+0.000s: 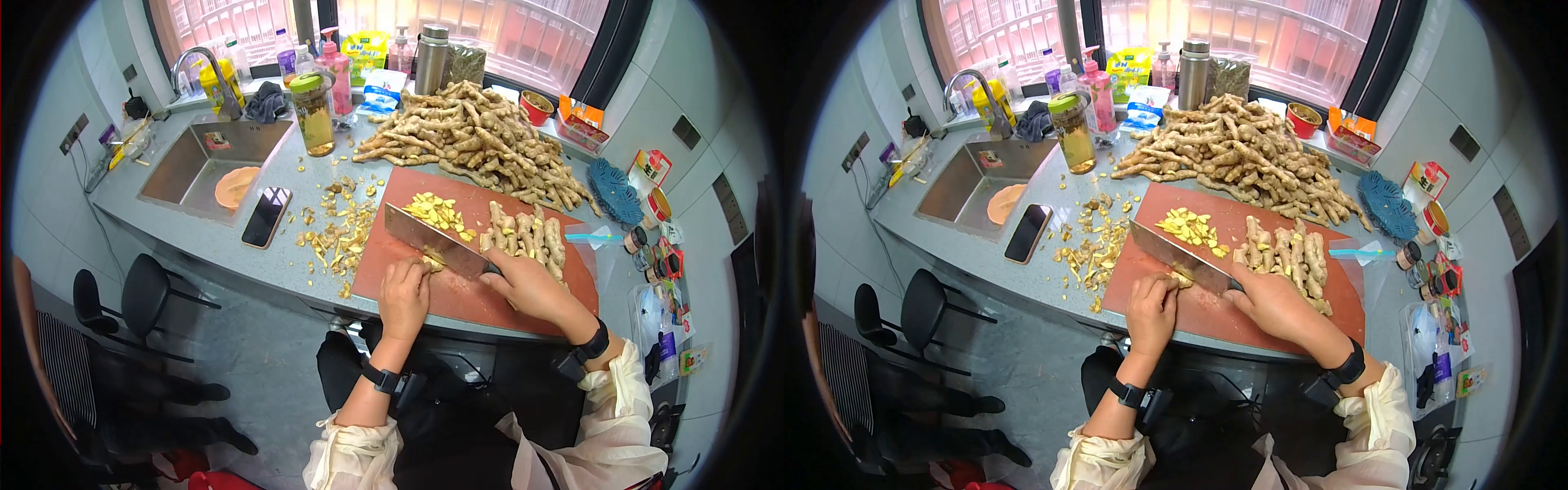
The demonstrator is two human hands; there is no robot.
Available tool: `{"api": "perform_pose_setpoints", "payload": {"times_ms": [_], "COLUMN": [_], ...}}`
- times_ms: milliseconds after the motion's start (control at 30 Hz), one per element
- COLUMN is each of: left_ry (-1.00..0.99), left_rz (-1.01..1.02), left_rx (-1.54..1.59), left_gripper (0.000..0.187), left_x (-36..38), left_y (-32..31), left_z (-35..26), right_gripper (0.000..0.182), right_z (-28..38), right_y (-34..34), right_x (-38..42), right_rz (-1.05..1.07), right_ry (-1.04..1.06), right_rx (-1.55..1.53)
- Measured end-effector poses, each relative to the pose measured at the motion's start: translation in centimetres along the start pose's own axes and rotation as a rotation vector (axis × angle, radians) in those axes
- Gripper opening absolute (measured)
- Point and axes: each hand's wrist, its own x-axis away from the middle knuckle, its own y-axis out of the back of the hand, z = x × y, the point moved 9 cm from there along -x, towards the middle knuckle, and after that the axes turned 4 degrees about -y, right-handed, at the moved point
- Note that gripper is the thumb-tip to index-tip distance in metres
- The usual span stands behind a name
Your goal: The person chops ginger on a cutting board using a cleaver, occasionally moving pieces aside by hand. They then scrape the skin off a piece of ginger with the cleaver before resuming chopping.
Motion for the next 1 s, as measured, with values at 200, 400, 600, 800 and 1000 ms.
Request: {"api": "perform_pose_setpoints", "payload": {"times_ms": [200, 400, 600, 800, 1000], "left_ry": [0.007, 0.010, 0.015, 0.032, 0.022], "left_rz": [0.004, 0.015, 0.021, 0.045, 0.029], "left_rx": [-0.013, -0.011, -0.012, -0.020, -0.024], "left_gripper": [0.014, 0.015, 0.014, 0.012, 0.013], "left_x": [0.0, 0.1, -0.1, 0.0, 0.1], "left_y": [-0.2, -0.3, -0.3, -0.6, -0.4], "left_z": [0.1, 0.1, 0.2, 0.3, 0.3], "right_gripper": [0.034, 0.034, 0.031, 0.034, 0.032], "right_z": [0.6, 0.6, 1.9, 1.7, 1.6], "right_y": [0.0, -0.4, -0.6, -2.2, -1.5], "right_x": [0.1, 0.0, -0.3, -2.2, -1.4], "right_rz": [0.003, 0.015, -0.031, -0.041, 0.020], "right_ry": [0.012, 0.002, 0.044, 0.056, 0.046], "right_rx": [0.020, 0.095, 0.160, 0.072, 0.064]}}
